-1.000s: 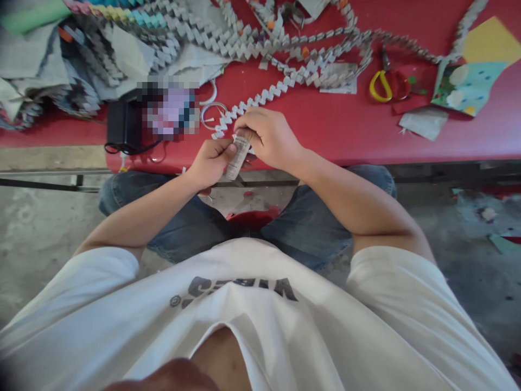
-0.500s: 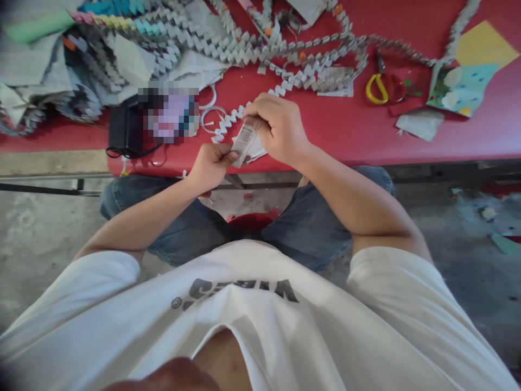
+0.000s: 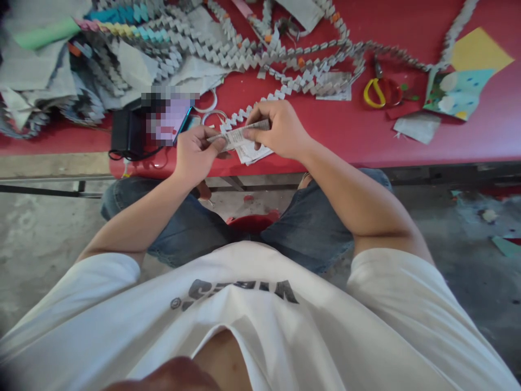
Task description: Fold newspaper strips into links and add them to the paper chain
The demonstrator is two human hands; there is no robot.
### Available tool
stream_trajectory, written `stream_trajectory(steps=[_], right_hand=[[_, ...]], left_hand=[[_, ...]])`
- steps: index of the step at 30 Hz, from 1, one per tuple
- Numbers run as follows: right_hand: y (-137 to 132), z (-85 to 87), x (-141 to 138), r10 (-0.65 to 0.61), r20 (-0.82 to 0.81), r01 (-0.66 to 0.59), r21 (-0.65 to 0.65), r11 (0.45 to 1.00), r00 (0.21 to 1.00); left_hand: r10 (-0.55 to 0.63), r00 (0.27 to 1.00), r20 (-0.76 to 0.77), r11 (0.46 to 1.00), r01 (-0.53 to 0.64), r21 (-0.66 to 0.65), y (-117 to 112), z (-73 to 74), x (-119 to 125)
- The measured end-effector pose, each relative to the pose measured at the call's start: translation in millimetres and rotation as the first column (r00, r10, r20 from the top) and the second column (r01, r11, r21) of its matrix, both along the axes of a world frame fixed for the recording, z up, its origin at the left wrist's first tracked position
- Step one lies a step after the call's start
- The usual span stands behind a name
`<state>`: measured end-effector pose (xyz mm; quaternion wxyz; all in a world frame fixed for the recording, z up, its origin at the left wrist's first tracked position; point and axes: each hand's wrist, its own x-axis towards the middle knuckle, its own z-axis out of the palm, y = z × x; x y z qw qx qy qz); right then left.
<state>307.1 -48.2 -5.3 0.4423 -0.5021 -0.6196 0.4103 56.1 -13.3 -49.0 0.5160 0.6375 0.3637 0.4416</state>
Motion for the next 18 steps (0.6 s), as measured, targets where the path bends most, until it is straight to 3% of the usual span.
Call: stream_trajectory(steps=[6, 11, 15, 18], right_hand=[[-8, 7.8, -8, 0.074, -0.085, -0.08, -0.064, 0.995, 0.994], [-1, 9.8, -1, -0.018, -0.133, 0.022, 0.03, 0.999, 0.991], [4, 1.1, 1, -0.029, -0.195, 0.034, 0.022, 0.999, 0.98], [2, 1.4, -2, -0.03, -0.219, 0.037, 0.031, 0.999, 0.975]], left_hand=[[-0.055, 0.998, 0.025, 0.998, 0.056, -0.04, -8, 7.4, 1], [-0.063, 0.997, 0.047, 0.983, 0.07, -0.172, -4, 23.2, -6], [-0.214, 0.971, 0.102, 0.931, 0.235, -0.279, -5, 34.9, -14], [-0.331, 0.933, 0.142, 0.862, 0.36, -0.357, -6, 40.4, -16]])
